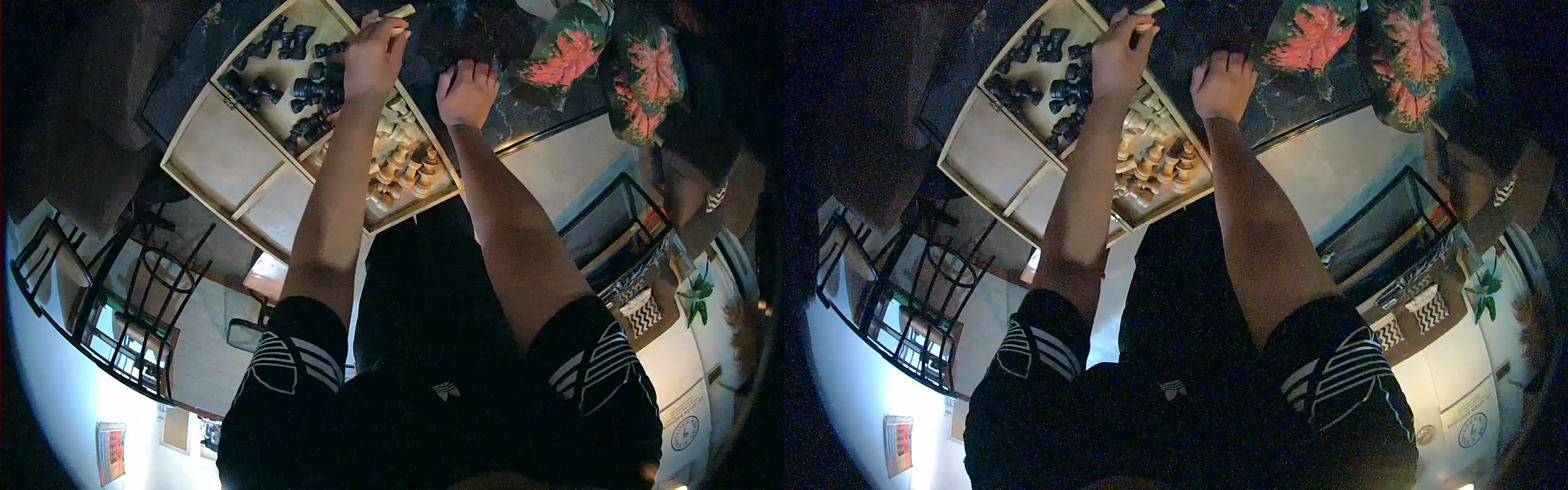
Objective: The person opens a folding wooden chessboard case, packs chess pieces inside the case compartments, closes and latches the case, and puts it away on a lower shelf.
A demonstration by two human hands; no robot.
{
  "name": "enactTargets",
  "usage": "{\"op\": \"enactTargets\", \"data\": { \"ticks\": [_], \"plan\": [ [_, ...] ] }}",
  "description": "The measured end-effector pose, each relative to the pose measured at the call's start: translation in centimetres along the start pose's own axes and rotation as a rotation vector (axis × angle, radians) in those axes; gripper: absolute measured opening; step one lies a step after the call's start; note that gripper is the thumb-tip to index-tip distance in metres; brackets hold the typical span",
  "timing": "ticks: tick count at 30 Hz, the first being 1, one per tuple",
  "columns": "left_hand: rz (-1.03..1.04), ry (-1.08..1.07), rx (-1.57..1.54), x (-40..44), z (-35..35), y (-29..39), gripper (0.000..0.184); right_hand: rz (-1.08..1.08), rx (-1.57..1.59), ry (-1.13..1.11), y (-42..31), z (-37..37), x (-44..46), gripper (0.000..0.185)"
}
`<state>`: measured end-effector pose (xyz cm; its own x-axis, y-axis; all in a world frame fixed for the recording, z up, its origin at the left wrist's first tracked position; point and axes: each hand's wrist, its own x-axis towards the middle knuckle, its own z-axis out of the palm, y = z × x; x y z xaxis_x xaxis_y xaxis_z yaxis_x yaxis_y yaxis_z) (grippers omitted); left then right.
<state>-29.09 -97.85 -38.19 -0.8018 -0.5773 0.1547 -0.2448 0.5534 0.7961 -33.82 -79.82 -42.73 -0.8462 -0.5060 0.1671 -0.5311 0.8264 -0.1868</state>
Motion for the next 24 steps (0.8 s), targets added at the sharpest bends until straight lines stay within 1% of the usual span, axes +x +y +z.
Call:
{"op": "enactTargets", "data": {
  "ticks": [2,3,5,6,7,9,10,12,13,16,17,19,20,24],
  "plan": [
    [-0.043,-0.053,-0.074,-0.6,0.3,0.6,0.022,0.001,-0.008,0.007,0.1,0.2,0.1,0.035],
    [-0.042,-0.054,-0.075,-0.9,0.6,0.8,0.022,0.007,0.005,0.016,0.0,0.2,0.1,0.034],
    [0.068,0.027,0.000,-1.7,1.2,1.2,0.021,0.017,0.017,0.026,-0.1,0.1,-0.1,0.034],
    [0.123,0.039,-0.006,-1.8,1.1,1.5,0.022,0.013,0.008,0.030,-0.2,-0.1,-0.1,0.031],
    [0.127,0.035,-0.008,-2.1,0.9,1.7,0.022,0.009,-0.002,0.034,-0.3,-0.3,0.0,0.027],
    [-0.125,-0.058,-0.111,-2.8,0.4,1.9,0.022,0.013,-0.009,0.016,-0.3,-0.5,0.1,0.028],
    [-0.121,-0.063,-0.112,-3.3,0.4,2.0,0.022,0.011,-0.013,-0.003,-0.3,-0.6,0.1,0.030],
    [-0.148,0.035,-0.319,-4.4,0.4,2.2,0.021,0.019,-0.004,-0.005,-0.3,-0.9,0.1,0.030],
    [-0.144,0.030,-0.316,-4.8,-0.1,3.0,0.021,0.022,0.006,-0.007,-0.4,-0.8,0.1,0.030],
    [-0.393,-0.016,-0.522,-7.9,-1.6,6.4,0.015,0.034,0.015,0.028,-0.3,-0.6,0.1,0.032],
    [-0.390,-0.019,-0.518,-8.5,-1.8,6.9,0.015,0.038,0.018,0.029,-0.3,-0.4,0.1,0.032],
    [-0.104,0.013,-0.272,-10.9,-1.3,6.3,0.015,0.038,0.025,0.053,-0.2,-0.3,0.1,0.031],
    [-0.202,-0.022,-0.238,-12.6,-0.8,6.1,0.016,0.037,0.031,0.052,-0.2,-0.4,0.0,0.031],
    [-0.160,-0.036,-0.192,-14.3,-1.2,6.8,0.013,0.021,0.068,0.050,-0.4,-0.7,0.2,0.027]
  ]
}}
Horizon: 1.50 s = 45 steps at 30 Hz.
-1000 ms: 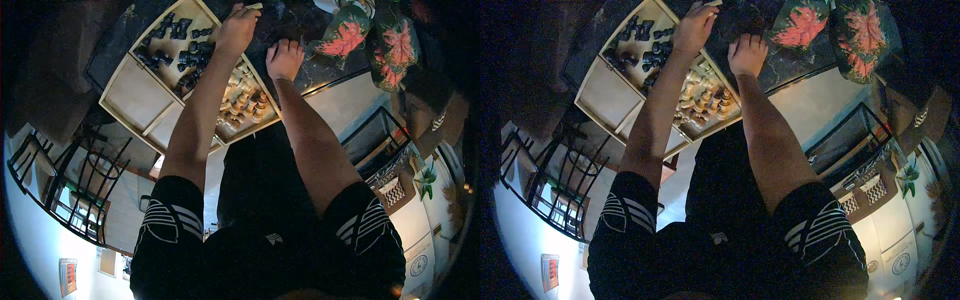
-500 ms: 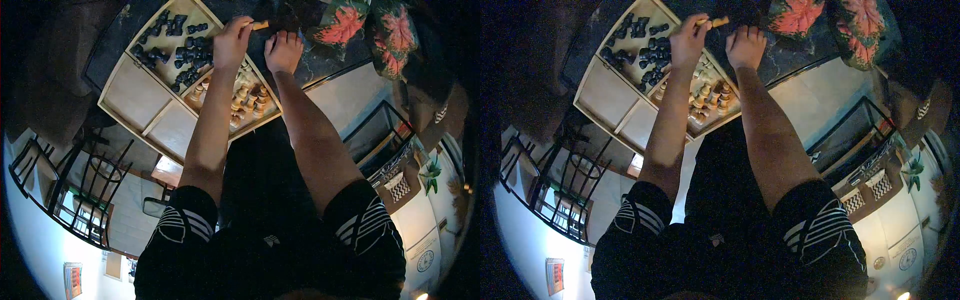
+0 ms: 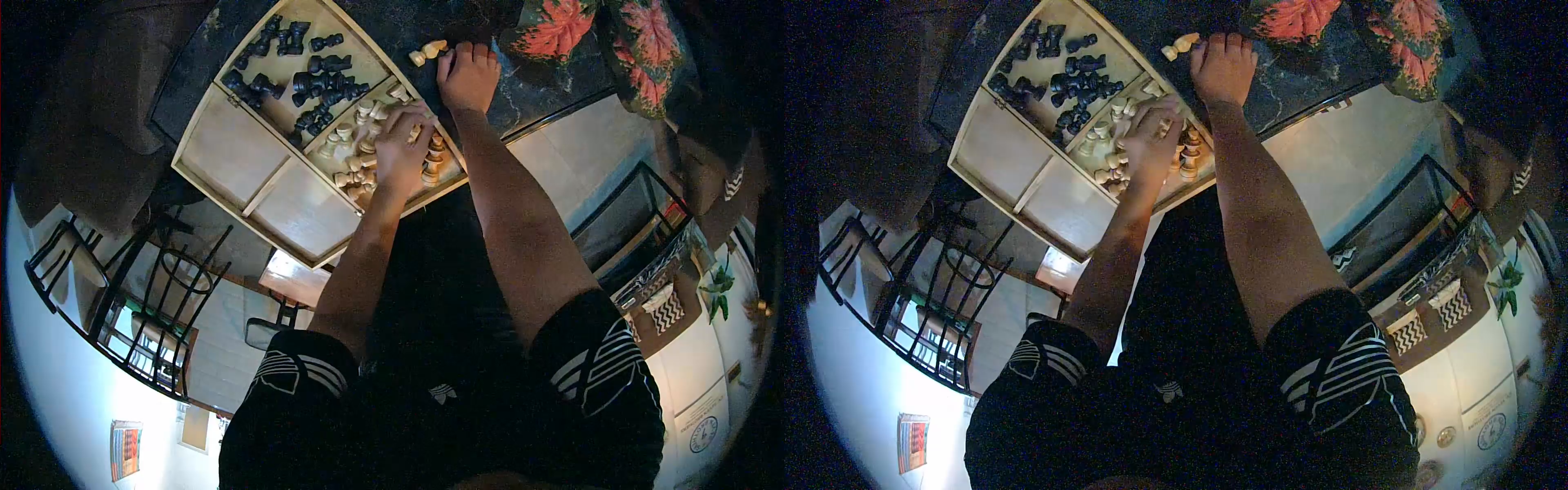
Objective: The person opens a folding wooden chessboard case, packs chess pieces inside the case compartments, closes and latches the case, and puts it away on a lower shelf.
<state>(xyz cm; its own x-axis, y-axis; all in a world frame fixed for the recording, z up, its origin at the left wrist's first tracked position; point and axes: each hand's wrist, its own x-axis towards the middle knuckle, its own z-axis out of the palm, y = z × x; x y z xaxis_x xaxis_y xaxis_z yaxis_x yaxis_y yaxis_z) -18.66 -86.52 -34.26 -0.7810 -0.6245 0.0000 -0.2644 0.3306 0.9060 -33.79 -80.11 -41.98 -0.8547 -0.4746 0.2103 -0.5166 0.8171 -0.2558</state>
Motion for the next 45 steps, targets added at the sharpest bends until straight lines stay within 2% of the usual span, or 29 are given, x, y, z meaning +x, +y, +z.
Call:
{"op": "enactTargets", "data": {
  "ticks": [4,6,10,12,13,15,17,19,22,26,28,32,34,38,41,43,45],
  "plan": [
    [0.050,-0.002,0.073,-1.5,0.3,-1.8,0.012,0.006,-0.017,0.009,0.1,0.1,-0.1,0.025],
    [0.252,-0.059,0.327,-1.8,0.0,-1.9,0.016,0.006,-0.006,0.011,0.1,0.2,-0.1,0.025],
    [0.255,0.022,0.365,-1.3,-1.4,-1.0,0.024,-0.001,-0.024,0.023,0.2,0.3,-0.2,0.025],
    [0.097,0.135,0.569,-0.9,-2.7,-0.9,0.045,0.000,-0.018,0.015,0.2,0.3,-0.2,0.025],
    [0.096,0.135,0.572,-0.7,-3.2,-0.9,0.045,0.003,-0.014,0.008,0.2,0.3,-0.2,0.025],
    [-0.013,0.205,0.588,-0.4,-4.1,-1.4,0.057,-0.002,-0.016,0.013,0.2,0.3,-0.2,0.025],
    [-0.004,0.231,0.506,-0.6,-4.3,-2.7,0.051,-0.006,-0.018,0.017,0.2,0.3,-0.2,0.025],
    [-0.016,0.045,0.448,-1.2,-4.6,-3.4,0.046,-0.009,-0.038,0.006,0.2,0.3,-0.2,0.025],
    [-0.094,-0.011,0.383,-2.2,-4.3,-2.9,0.046,-0.015,-0.026,0.030,0.3,0.5,-0.1,0.025],
    [-0.040,0.009,0.323,-2.4,-4.4,-3.3,0.045,-0.020,-0.033,0.031,0.4,0.7,-0.2,0.026],
    [0.027,0.000,0.467,-2.0,-4.8,-3.2,0.047,-0.017,-0.038,0.032,0.4,0.7,-0.2,0.026],
    [0.046,0.041,0.428,-1.0,-5.0,-2.4,0.051,-0.030,-0.025,0.070,0.3,0.6,-0.2,0.026],
    [0.158,0.067,0.409,0.5,-4.4,-2.1,0.053,-0.020,-0.036,0.054,0.2,0.6,-0.2,0.025],
    [0.179,0.014,0.407,5.9,-1.0,-1.1,0.050,-0.021,-0.029,0.050,0.4,0.7,-0.2,0.028],
    [0.228,-0.030,0.587,9.6,2.2,-1.8,0.046,-0.019,-0.057,0.029,0.4,0.6,-0.1,0.034],
    [0.191,-0.227,0.793,11.1,3.4,-1.7,0.039,-0.032,-0.055,0.059,0.4,0.6,-0.2,0.037],
    [0.215,-0.274,0.815,11.9,3.5,-1.1,0.037,-0.041,-0.052,0.035,0.5,0.8,-0.5,0.035]
  ]
}}
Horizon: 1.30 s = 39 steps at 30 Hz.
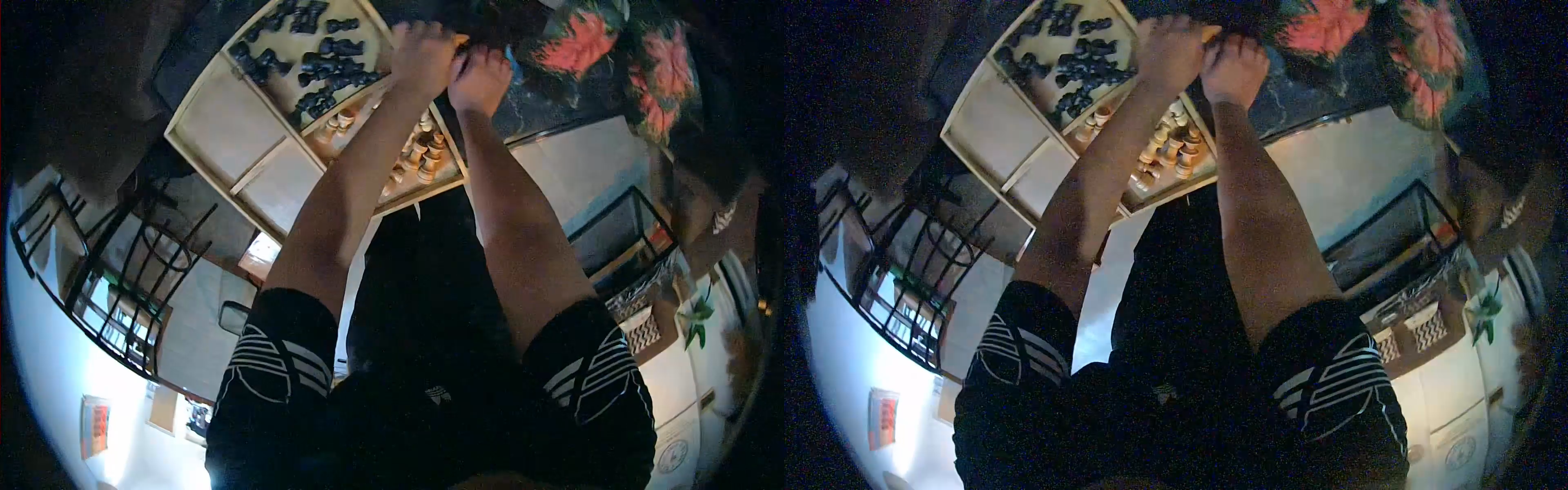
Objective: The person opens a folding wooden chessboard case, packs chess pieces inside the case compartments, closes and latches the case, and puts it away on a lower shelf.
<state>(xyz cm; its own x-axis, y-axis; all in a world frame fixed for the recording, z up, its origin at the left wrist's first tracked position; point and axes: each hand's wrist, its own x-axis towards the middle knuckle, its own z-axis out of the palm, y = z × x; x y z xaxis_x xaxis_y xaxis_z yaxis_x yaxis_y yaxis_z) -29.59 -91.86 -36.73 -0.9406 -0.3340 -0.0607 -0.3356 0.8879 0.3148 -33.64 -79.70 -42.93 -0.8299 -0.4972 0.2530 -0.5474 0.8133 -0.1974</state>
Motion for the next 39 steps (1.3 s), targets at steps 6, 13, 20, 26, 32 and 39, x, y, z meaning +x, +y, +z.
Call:
{"op": "enactTargets", "data": {
  "ticks": [6,13,20,26,32,39],
  "plan": [
    [-0.067,0.191,-0.654,-4.4,-2.6,-2.1,0.042,0.020,-0.026,-0.059,0.0,0.1,0.1,0.037],
    [-0.358,-0.026,-0.598,-25.3,-5.9,-2.2,0.030,0.027,-0.065,-0.117,-0.2,-0.2,0.2,0.032],
    [-0.364,-0.065,-0.440,-30.7,-3.9,-0.6,0.027,-0.010,-0.025,-0.053,-0.4,-0.2,0.5,0.031],
    [-0.301,-0.008,-0.451,-32.9,-3.5,-2.2,0.029,-0.035,-0.055,-0.002,-0.6,-0.3,0.4,0.029],
    [-0.969,0.437,-0.086,-37.1,-2.9,-9.0,0.061,-0.062,-0.043,0.063,-1.4,-1.5,1.0,0.025],
    [-1.276,0.394,-0.414,-43.0,-1.7,-15.9,0.064,-0.017,-0.061,-0.144,-1.7,-2.3,1.0,0.027]
  ]
}}
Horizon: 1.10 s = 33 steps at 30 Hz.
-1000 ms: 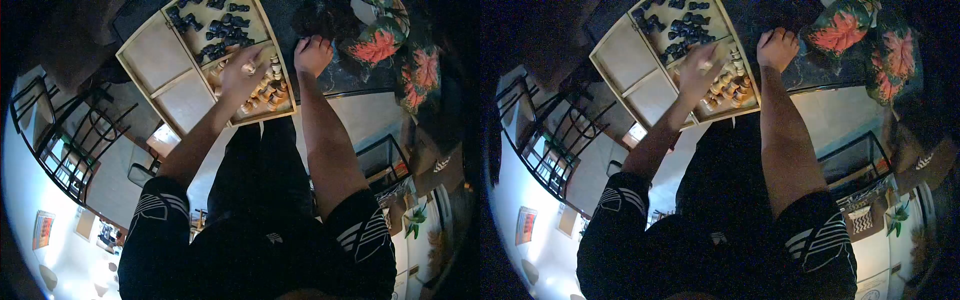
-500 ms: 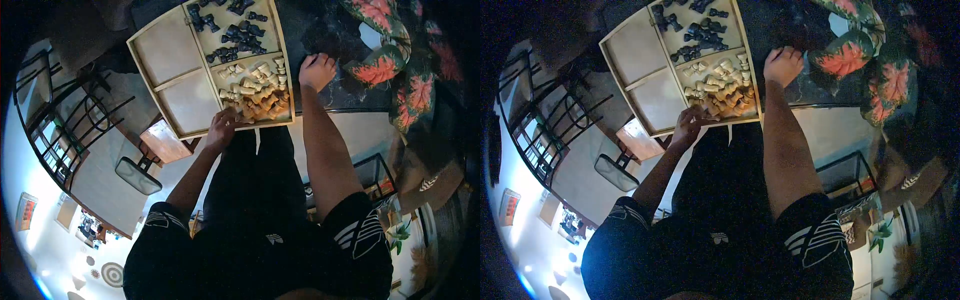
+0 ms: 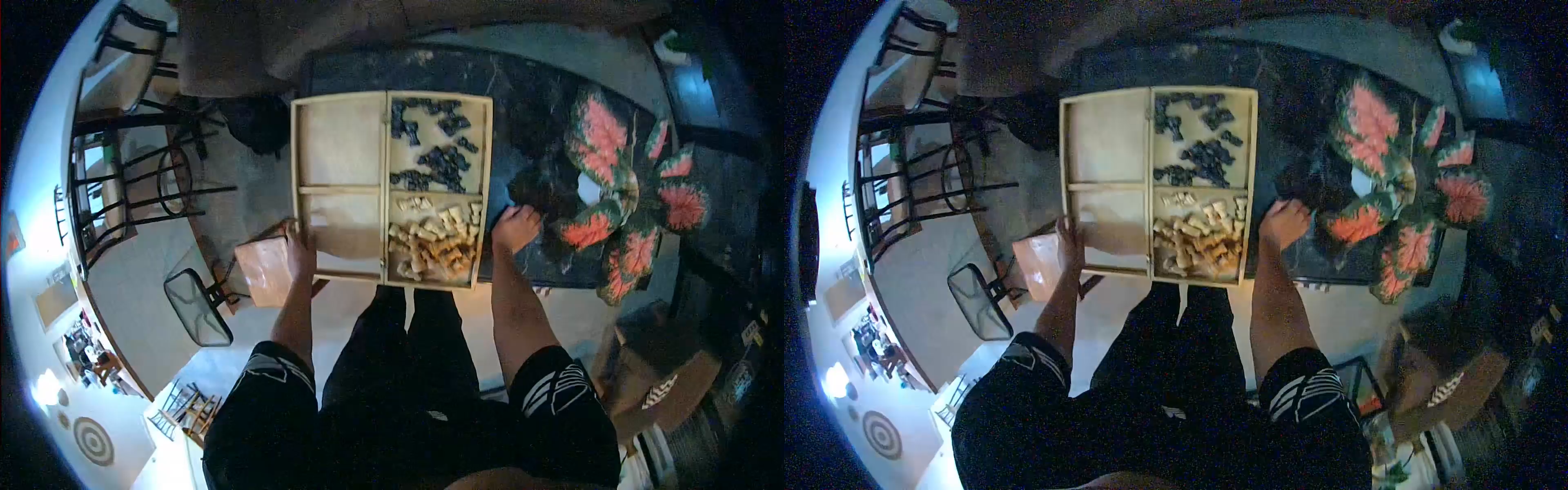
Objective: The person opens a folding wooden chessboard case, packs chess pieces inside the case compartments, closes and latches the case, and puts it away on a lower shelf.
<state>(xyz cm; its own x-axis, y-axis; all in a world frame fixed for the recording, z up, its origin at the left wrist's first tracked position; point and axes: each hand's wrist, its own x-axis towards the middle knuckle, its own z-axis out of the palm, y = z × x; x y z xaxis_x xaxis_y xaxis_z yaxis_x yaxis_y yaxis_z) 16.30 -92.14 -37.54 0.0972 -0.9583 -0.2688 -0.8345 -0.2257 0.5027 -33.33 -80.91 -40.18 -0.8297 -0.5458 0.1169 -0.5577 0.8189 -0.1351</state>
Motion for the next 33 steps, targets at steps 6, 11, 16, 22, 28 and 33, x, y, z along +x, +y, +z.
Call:
{"op": "enactTargets", "data": {
  "ticks": [6,11,16,22,28,33],
  "plan": [
    [-0.093,-0.110,0.134,0.9,-1.0,-5.4,0.042,-0.108,0.123,-0.132,0.6,-3.2,1.0,0.028],
    [-0.154,-0.292,-0.468,-0.4,-4.0,-4.4,0.036,-0.717,0.651,-0.461,14.5,10.7,-2.3,0.023],
    [0.228,-0.235,-0.081,-5.2,-11.3,7.1,0.036,0.320,0.738,-1.384,13.1,-5.3,-5.9,0.029],
    [0.245,-0.316,-0.158,-10.3,-13.4,17.8,0.042,0.311,0.963,-1.428,6.0,-17.0,-7.9,0.020],
    [0.269,-0.646,-0.153,-12.7,-10.2,26.2,0.057,0.124,1.093,-1.199,1.9,-16.9,-7.1,0.047],
    [0.421,-0.651,-0.071,-14.5,-5.1,29.3,0.065,0.536,1.212,-0.906,0.3,-12.2,-6.6,0.069]
  ]
}}
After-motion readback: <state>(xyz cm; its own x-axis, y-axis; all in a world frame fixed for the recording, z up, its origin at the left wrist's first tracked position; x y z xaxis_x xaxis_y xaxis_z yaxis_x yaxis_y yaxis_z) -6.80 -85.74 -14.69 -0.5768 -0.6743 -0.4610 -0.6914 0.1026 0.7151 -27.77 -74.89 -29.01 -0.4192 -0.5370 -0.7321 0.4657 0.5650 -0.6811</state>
